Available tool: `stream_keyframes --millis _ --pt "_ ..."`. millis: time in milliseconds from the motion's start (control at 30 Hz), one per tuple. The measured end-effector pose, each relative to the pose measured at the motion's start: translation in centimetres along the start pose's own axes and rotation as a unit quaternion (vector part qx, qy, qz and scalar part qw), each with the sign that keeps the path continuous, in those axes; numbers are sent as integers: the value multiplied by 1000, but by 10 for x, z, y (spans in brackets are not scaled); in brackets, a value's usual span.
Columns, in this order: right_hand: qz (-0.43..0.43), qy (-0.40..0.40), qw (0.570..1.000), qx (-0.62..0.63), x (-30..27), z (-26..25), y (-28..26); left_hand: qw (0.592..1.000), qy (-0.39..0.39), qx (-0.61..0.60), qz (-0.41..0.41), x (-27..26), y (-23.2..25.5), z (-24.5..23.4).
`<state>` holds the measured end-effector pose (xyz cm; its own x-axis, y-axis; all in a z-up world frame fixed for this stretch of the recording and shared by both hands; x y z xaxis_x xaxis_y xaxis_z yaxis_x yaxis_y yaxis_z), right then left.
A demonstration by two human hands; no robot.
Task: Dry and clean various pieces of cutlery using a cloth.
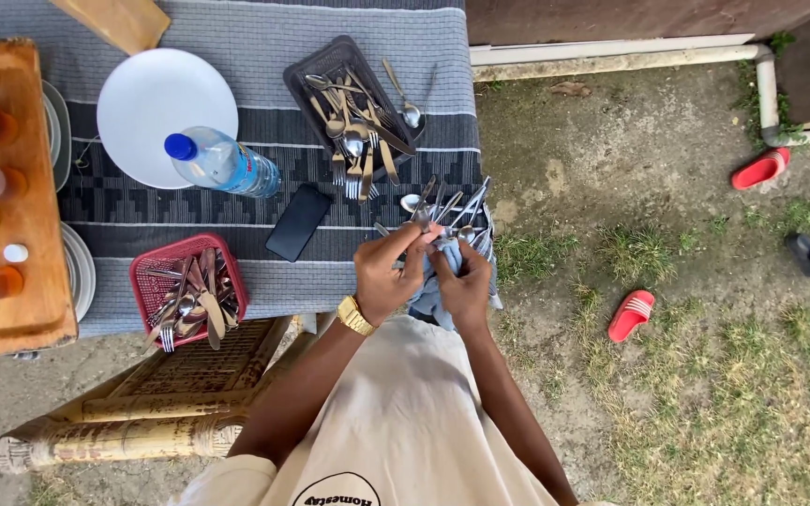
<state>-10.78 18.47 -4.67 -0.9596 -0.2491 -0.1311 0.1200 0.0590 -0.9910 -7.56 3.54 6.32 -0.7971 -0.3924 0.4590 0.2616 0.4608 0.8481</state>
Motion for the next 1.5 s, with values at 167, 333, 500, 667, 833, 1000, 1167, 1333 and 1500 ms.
stream_keyframes --millis 167,333,500,667,833,1000,1167,1333,1500 --pt "162 73 982 62 -11 -12 64 1000 10 -19 13 26 25 -6" --pt "112 65 956 264 -7 -23 31 992 -88 -21 -91 22 -8 -3" --pt "93 33 889 447 -3 -33 -57 966 -194 -77 -151 -5 -24 14" --pt "83 -15 870 486 1 -33 -8 971 -189 -109 -96 -4 -14 27" --pt "99 51 920 376 -2 -30 -8 921 -304 -85 -227 -13 -25 31" --pt "112 127 901 400 4 -42 -9 980 -109 116 119 5 20 11" --pt "111 173 888 412 12 -54 -11 916 -281 -95 -270 -39 -35 24" --pt "136 87 954 253 4 -25 5 947 -228 -16 -227 -27 -21 28" --pt "131 123 922 343 6 -25 1 952 -269 -24 -144 -21 -15 20"
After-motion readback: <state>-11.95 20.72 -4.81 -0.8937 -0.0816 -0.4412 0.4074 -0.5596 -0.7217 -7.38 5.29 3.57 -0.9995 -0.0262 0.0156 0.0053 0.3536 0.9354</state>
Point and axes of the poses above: each hand's wrist, its own x-axis towards the middle knuckle, its own z-axis out of the palm, y = z × x, the point moved 2 cm from there along x, towards the middle knuckle, and after that the axes turned 4 degrees about x, right-handed, at the moved point
